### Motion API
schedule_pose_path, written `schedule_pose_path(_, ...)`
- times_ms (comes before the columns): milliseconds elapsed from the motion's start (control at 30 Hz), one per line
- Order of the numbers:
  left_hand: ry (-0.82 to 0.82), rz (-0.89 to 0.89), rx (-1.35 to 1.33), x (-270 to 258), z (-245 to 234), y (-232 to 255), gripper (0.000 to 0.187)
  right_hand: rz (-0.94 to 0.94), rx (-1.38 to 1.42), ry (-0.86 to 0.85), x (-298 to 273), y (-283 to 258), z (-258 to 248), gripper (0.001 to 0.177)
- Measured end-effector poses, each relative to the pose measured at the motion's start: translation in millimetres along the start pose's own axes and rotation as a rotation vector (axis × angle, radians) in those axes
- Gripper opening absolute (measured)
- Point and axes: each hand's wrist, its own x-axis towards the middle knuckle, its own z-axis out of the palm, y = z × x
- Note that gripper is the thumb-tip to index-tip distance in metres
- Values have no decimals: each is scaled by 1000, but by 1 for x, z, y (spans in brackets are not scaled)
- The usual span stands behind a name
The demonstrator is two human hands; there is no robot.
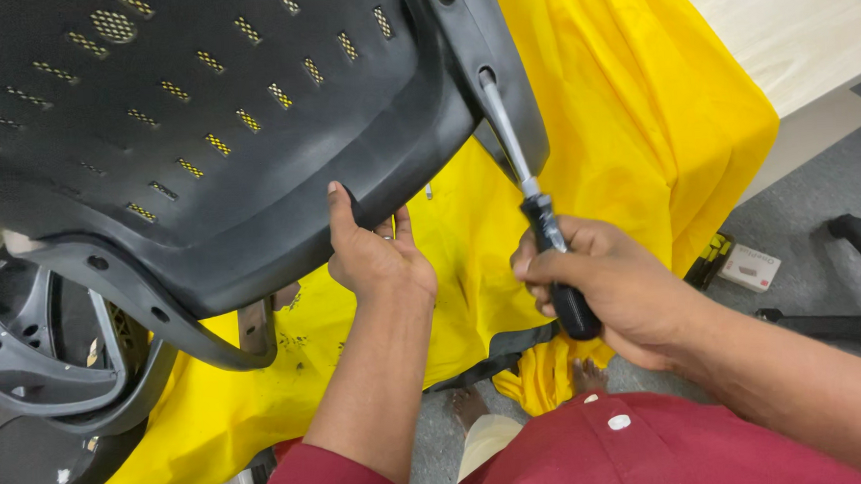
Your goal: The person uses a screwdriver to remove screws from the underside of a black office chair seat, detaching the seat from its metal frame. The person then removes screws from the detached metal frame components.
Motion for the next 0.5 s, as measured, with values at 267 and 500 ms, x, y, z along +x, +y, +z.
schedule_pose_path(267, -124, -46, -11, 13, -14, 4, 47, -298, 98, 160, 41, -31, -16, 24)
schedule_pose_path(500, -244, -44, 12, 17, -24, 2, 50, -379, 156, 195, 64, -37, -18, 28)
